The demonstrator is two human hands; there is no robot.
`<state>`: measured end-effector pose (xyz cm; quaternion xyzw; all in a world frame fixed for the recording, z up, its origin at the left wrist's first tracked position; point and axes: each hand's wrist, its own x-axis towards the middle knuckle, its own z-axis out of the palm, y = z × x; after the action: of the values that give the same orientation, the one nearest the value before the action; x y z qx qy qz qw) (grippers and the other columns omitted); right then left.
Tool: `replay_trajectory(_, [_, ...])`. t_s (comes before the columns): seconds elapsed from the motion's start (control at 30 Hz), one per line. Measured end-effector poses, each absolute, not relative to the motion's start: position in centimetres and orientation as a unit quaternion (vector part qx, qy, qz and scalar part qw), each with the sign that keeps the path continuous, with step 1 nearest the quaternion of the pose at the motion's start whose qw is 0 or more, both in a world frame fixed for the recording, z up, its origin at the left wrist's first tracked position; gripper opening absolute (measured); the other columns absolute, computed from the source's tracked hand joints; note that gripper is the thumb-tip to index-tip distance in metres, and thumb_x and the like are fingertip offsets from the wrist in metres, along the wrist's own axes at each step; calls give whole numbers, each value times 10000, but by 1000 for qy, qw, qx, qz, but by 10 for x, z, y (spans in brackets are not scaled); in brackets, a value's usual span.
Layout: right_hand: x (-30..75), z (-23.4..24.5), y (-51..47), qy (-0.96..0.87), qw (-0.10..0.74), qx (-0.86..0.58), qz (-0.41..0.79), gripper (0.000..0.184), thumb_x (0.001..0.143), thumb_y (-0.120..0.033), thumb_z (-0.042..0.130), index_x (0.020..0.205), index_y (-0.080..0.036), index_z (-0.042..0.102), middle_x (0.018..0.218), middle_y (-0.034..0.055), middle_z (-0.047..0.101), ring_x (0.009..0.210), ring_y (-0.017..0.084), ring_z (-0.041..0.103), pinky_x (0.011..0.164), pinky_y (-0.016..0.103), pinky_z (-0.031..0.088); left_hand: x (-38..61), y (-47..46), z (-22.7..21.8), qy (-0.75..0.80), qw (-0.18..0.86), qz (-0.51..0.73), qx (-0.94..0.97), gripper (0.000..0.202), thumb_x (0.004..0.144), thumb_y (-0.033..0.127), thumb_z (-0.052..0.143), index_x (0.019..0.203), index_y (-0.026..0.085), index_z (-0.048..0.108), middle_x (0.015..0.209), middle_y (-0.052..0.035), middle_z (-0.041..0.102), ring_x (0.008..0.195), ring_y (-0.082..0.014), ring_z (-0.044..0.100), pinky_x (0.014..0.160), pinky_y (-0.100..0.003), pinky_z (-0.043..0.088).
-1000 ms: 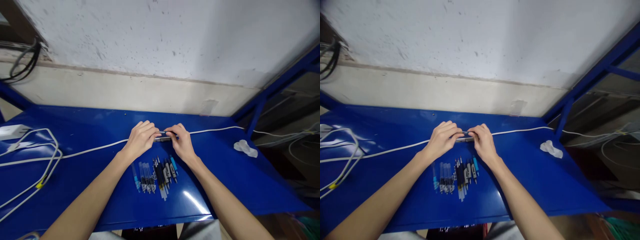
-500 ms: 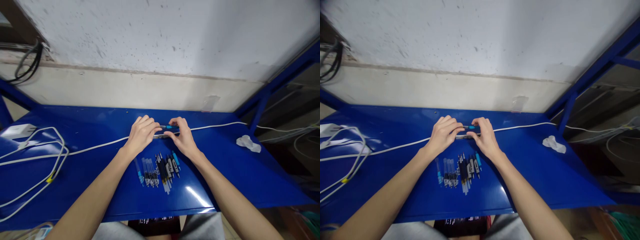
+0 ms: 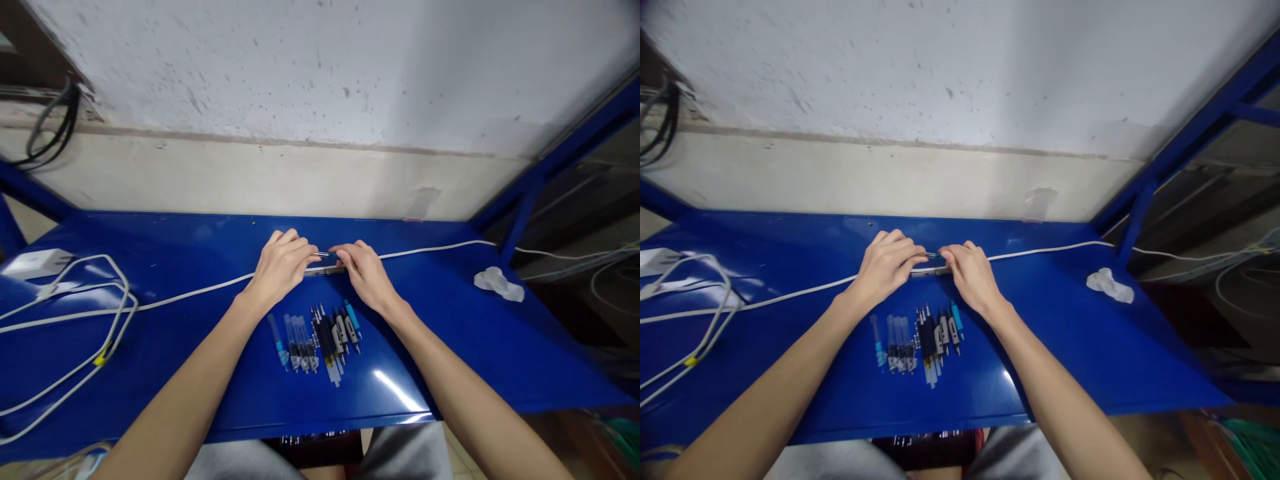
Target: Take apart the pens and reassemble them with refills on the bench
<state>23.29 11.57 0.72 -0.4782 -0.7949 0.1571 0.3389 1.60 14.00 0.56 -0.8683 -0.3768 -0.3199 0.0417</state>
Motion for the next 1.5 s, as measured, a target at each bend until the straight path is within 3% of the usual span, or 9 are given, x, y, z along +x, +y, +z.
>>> replay_trajectory(0.07, [233,6,117,-792,339,-481,161,307,1077,-281,426,959,-218,702,807,49,711,840,245,540,831,387,434,15,140,5,-377,44,-314,-870,231,1026,276,534,934,227,740,784,-53,703,841,-245,542,745,-400,359])
replay_trajectory(0.17, [234,5,118,-770,408,-472,135,147,986,-168,543,913,-224,658,910,60,692,909,249,545,829,375,450,14,140,6,-385,42,-315,-867,238,1028,279,531,926,223,738,789,-53,715,832,-245,546,741,-399,356])
replay_trajectory(0.27, [234,6,117,-761,447,-456,117,170,904,-66,547,880,-226,602,968,62,630,953,241,550,848,367,459,14,141,6,-389,37,-318,-864,247,1036,306,525,938,217,734,838,-57,745,827,-244,551,746,-397,360])
replay_trajectory(0.5, [234,11,113,-826,315,-456,99,394,1018,-104,357,1245,-227,654,986,88,647,933,263,546,878,415,442,15,139,7,-380,60,-281,-879,331,1014,138,463,1256,208,677,889,-61,734,880,-255,570,747,-385,363])
replay_trajectory(0.7, [233,10,112,-825,337,-442,101,365,1016,-81,338,1212,-183,628,1128,128,654,1076,284,539,954,417,465,16,138,5,-419,50,-281,-862,351,901,-22,456,1099,177,667,924,-49,713,840,-226,608,744,-371,371])
replay_trajectory(0.87, [226,3,109,-825,337,-439,116,317,1043,-121,345,1295,-177,528,1225,136,635,1107,265,577,964,404,458,17,135,10,-403,74,-242,-880,411,957,25,444,1282,199,625,995,-59,681,921,-236,606,769,-373,380])
replay_trajectory(1.03, [226,0,113,-822,325,-464,64,191,1066,-254,437,1089,-202,619,1032,99,676,941,258,588,860,390,444,20,133,12,-403,95,-237,-879,257,1072,288,450,1028,215,692,902,-47,650,882,-234,574,764,-389,368])
replay_trajectory(1.33, [241,12,118,-741,454,-480,118,175,1033,-263,507,985,-184,655,941,64,687,837,195,608,756,306,447,1,146,6,-494,102,-340,-793,221,985,103,484,851,198,630,850,-41,619,854,-221,553,756,-373,376])
replay_trajectory(1.5, [237,27,111,-768,359,-441,294,335,1017,-389,573,806,-177,723,754,12,707,695,151,601,674,275,417,-1,149,2,-491,81,-363,-788,209,975,97,485,852,199,619,841,-34,611,847,-210,548,757,-358,377])
